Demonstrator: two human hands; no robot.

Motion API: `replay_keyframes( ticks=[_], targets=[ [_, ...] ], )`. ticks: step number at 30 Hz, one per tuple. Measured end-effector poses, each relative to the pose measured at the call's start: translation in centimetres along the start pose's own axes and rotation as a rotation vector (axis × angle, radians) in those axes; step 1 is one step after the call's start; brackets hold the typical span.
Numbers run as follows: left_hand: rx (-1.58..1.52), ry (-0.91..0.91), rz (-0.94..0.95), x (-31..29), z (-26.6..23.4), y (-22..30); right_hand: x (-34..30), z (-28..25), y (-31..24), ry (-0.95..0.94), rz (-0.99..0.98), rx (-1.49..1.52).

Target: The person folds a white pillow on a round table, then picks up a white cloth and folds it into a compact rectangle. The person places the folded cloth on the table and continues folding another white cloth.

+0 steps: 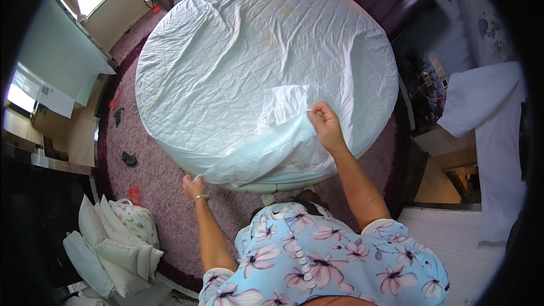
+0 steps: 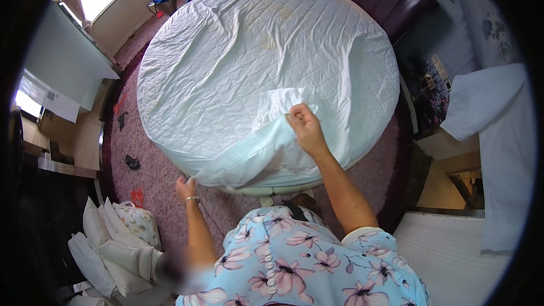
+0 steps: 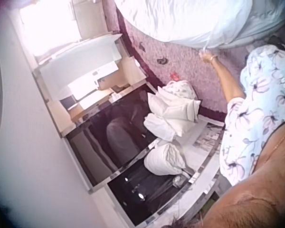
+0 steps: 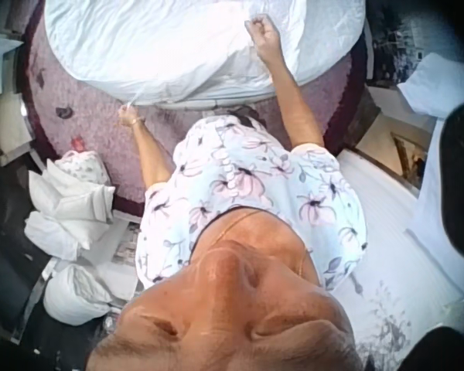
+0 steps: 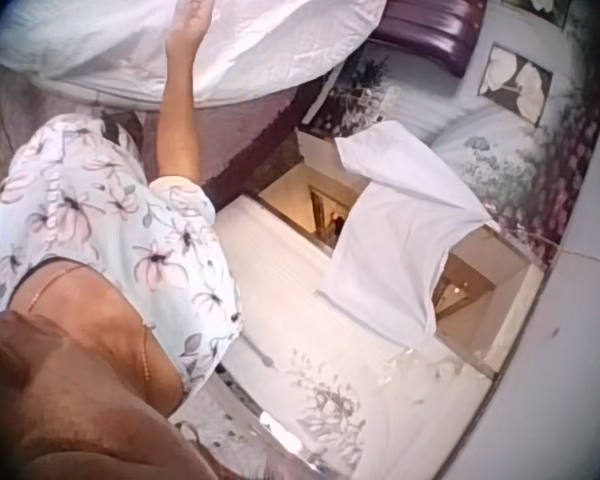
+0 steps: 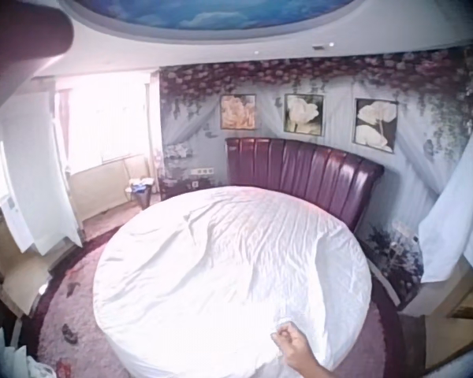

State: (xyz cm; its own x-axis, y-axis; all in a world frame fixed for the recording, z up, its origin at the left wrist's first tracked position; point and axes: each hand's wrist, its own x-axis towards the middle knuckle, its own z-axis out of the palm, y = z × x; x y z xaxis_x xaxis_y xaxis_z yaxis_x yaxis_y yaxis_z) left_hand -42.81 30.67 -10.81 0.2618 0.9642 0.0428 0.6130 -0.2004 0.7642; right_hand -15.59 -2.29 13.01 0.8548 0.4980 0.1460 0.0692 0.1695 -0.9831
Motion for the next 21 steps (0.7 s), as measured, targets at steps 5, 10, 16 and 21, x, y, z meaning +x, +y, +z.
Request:
replay_keyframes(
  ticks=[5, 10, 16, 21],
  targets=[
    [-0.402, -0.769, 0.442, -5.1, -3.2, 21.0, -1.2, 4.3, -1.7, -0.314, 0.148, -0.121],
    [-0.627, -1.064, 0.513, -8.6, -3.7, 28.2, -1.4, 6.1, -1.7, -0.444, 0.114, -0.147],
    [-0.730, -1.211, 0.287, -8.3, -3.3, 28.1, -2.1, 5.0, -1.2, -0.419, 0.069, -0.112],
    [-0.436, -0.988, 0.537, -9.6, -4.2, 30.1, -2.6, 4.6, -1.3, -0.332, 0.051, -0.253]
  ],
)
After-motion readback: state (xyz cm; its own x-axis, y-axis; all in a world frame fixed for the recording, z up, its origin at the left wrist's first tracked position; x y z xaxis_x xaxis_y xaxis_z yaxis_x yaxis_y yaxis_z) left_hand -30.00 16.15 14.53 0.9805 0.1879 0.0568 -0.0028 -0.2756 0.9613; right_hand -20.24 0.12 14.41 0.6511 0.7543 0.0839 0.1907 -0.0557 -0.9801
